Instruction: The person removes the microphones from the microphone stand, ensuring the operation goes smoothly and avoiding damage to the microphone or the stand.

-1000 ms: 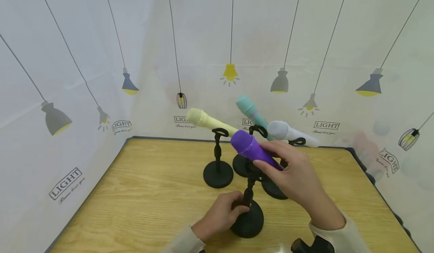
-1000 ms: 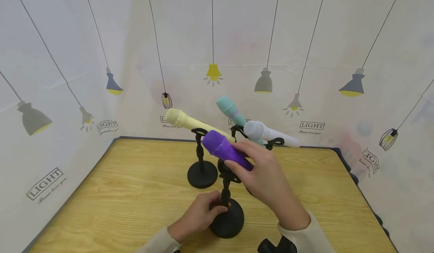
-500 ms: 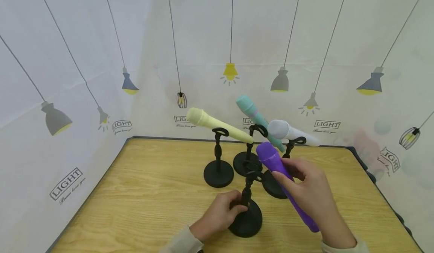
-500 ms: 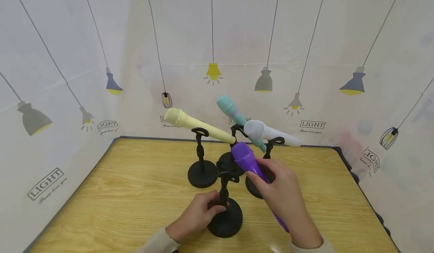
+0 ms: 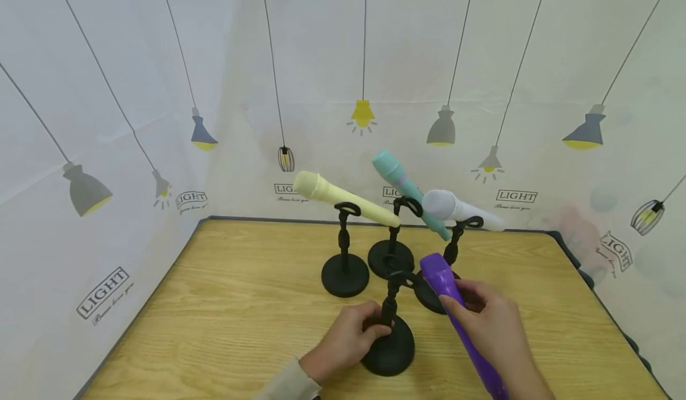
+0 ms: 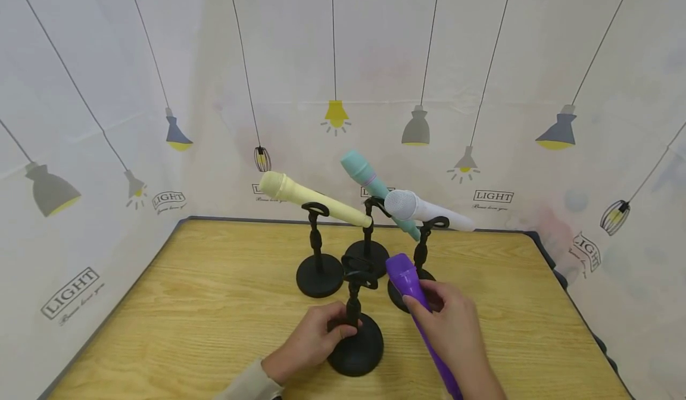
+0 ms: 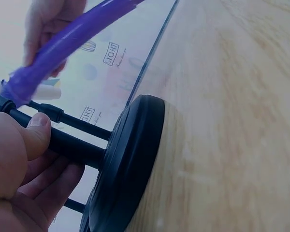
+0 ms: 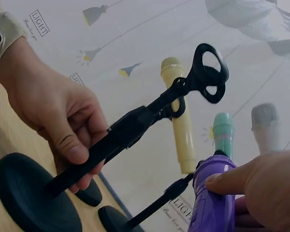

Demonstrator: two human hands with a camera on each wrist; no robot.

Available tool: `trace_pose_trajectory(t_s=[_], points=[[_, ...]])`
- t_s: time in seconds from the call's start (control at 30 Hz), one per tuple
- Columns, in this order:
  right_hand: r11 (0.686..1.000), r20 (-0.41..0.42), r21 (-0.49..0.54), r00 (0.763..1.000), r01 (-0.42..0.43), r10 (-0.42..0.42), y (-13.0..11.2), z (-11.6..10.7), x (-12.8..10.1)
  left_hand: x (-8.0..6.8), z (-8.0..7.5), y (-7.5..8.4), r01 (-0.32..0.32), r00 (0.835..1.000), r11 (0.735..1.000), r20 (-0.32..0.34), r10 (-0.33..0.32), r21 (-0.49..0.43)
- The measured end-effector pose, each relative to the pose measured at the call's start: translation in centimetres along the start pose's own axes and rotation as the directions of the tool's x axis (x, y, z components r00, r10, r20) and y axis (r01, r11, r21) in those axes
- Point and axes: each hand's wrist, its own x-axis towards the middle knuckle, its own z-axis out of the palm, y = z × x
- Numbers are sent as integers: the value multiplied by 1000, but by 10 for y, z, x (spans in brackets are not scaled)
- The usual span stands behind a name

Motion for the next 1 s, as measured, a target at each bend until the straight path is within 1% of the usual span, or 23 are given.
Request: trace_pose_trajectory(t_s=[0.17,0.37,0.6,0.77,1.0], points=[[996,11,13,996,-84,84,18,8,-4,-1,1,0,0,1000,1000,-2,0,-9],[990,23,10,990,-140,140,38,17,-8,-1,1,0,13,1000,1000,-5,-13,-26],[976,67,-22,974,-215,216,54,25,-11,-2,2,0,11,1000,999,-1,-11,-36],[967,76,-50,965,-249,252,61,26,-13,0,2,0,13,1000,999,-3,-14,-39],[962,68,-73,961,-262,267,68,28,-18,-1,1,0,17,1000,999,-4,-17,-50]])
